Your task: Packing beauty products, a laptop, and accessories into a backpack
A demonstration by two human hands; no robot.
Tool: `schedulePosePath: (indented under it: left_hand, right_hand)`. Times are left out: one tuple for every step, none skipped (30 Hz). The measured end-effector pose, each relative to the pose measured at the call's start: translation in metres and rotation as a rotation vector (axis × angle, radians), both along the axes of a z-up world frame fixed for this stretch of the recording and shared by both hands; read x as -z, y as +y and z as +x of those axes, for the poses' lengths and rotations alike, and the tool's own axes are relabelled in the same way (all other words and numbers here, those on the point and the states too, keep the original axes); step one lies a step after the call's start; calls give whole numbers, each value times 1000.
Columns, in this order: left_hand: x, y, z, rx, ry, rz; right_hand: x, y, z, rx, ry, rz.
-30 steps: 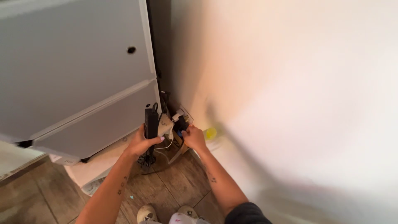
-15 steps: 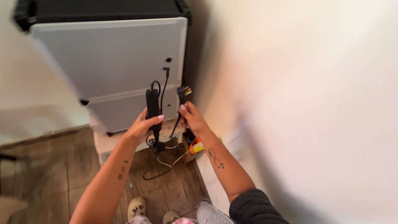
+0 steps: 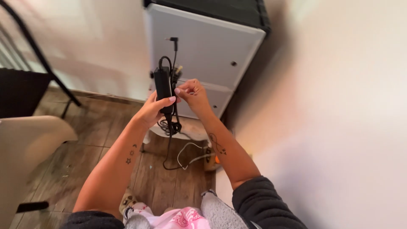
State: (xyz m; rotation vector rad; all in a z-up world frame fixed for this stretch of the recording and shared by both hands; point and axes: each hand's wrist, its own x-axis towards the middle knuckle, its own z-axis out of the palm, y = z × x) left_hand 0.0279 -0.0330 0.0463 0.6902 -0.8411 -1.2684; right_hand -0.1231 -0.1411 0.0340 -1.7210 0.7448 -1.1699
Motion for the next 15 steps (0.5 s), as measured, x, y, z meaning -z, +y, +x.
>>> schedulePosePath:
  left_hand:
    - [1, 2, 9, -38, 15, -17]
    - [-19, 12, 12, -64, 15, -21]
    - [-39, 22, 15, -99, 49, -42]
    - [-57, 35, 16, -134, 86, -56]
    - [-48, 32, 29, -161, 87, -54]
    - [-41, 28, 43, -218, 117, -65]
    - [-34, 23, 58, -276, 146, -77]
    - [-28, 23, 69, -298, 144, -89]
    - [-23, 23, 80, -355, 140, -64]
    - [-19, 22, 93, -415, 136, -44]
    - [-18, 23, 102, -440, 132, -60]
    - [-14, 28, 111, -495, 175, -16]
    - [-10, 33, 121, -550, 219, 27]
    - [-9, 42, 131, -573, 212, 19]
    - [-8, 51, 142, -634, 243, 7]
  right_hand:
    - [-5, 3, 12, -4, -3, 69]
    - [1, 4, 24, -31, -2, 65]
    - [7, 4, 37, -346, -122, 133]
    - [17, 8, 49, -661, -241, 211]
    - [12, 29, 55, -687, -237, 218]
    - [5, 48, 61, -784, -205, 245]
    - [-2, 68, 66, -880, -171, 271]
    - [11, 71, 76, -904, -167, 263]
    - [23, 74, 86, -957, -187, 294]
    - [34, 76, 98, -1014, -207, 322]
    - [36, 83, 107, -1041, -202, 310]
    - [41, 94, 115, -1000, -160, 310]
    - [47, 104, 124, -958, -117, 308]
    - [67, 108, 140, -982, -120, 303]
    - [87, 112, 157, -748, 26, 147]
